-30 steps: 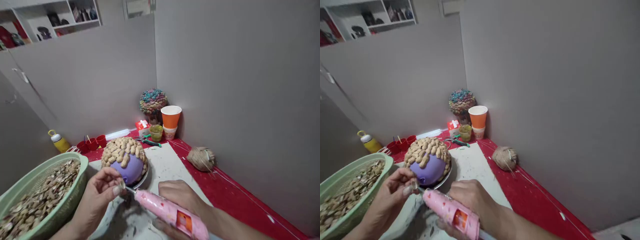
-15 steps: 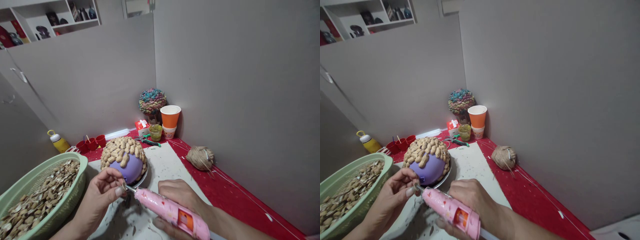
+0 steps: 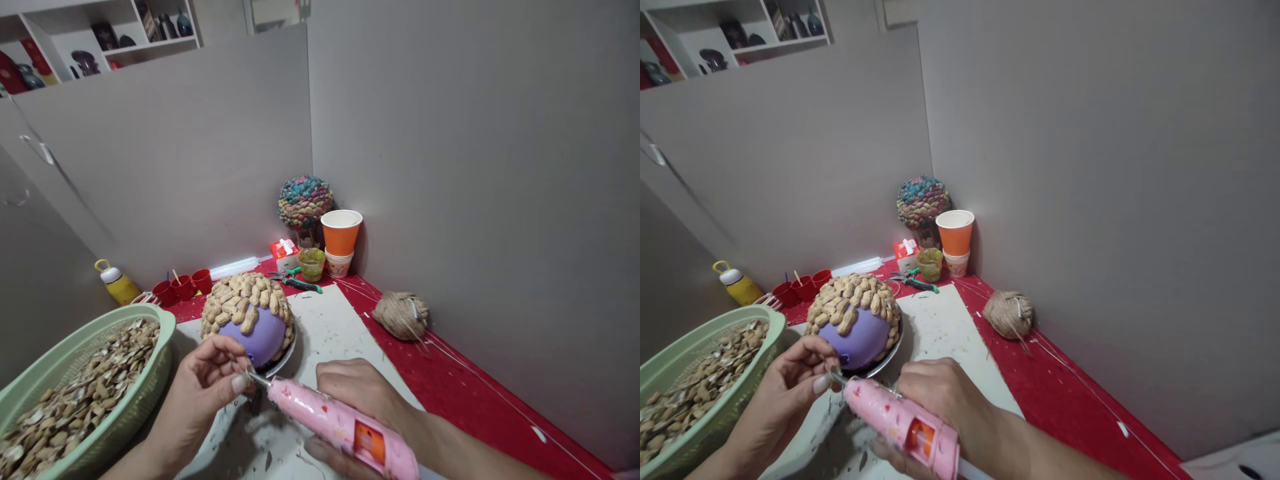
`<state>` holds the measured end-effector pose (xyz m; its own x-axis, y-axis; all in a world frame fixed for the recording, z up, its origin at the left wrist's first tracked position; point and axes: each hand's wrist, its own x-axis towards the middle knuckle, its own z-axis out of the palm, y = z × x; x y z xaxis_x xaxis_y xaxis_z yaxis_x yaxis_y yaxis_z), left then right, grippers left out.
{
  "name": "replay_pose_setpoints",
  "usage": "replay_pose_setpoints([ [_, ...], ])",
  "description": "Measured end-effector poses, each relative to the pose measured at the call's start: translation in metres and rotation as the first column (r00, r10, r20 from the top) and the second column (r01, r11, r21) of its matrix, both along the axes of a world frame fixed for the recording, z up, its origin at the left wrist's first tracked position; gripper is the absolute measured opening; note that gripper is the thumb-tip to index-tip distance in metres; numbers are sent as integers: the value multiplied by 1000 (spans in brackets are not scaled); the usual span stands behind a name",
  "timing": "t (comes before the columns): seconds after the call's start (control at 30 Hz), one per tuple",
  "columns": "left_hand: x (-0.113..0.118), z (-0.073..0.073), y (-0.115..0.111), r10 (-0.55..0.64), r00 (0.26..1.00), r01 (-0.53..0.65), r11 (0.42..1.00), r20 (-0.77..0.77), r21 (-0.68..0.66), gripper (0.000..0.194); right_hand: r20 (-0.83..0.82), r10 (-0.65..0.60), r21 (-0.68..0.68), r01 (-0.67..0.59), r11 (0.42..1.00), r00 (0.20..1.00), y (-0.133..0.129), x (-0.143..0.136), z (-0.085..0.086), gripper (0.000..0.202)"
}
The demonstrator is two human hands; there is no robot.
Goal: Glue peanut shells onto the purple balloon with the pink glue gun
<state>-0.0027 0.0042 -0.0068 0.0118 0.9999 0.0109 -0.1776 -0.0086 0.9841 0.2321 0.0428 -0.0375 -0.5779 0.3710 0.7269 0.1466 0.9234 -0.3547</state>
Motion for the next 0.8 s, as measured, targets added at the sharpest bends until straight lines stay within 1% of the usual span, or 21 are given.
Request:
replay_pose_setpoints([
  [0.1,1,1,0,14,1000,-14,1000,5,2,32,-12,-13,23,13,1000,1000,0,-1,-2,40],
  [0.23,1,3,0,16,1000,-16,1000,5,2,31,12,-16,28,16,999,1000,0,-1,-1,39],
  [0.47,2,5,-1,38,999,-38,999,16,4,31,49,-62,109,57,992,997,-1,-1,-2,39],
  [0.7,1,5,-1,48,999,-48,999,16,17,29,74,-78,112,69,991,994,0,-1,1,37],
  [0.8,2,6,-1,46,999,-47,999,16,21,29,66,-104,163,92,982,992,0,-2,2,40],
])
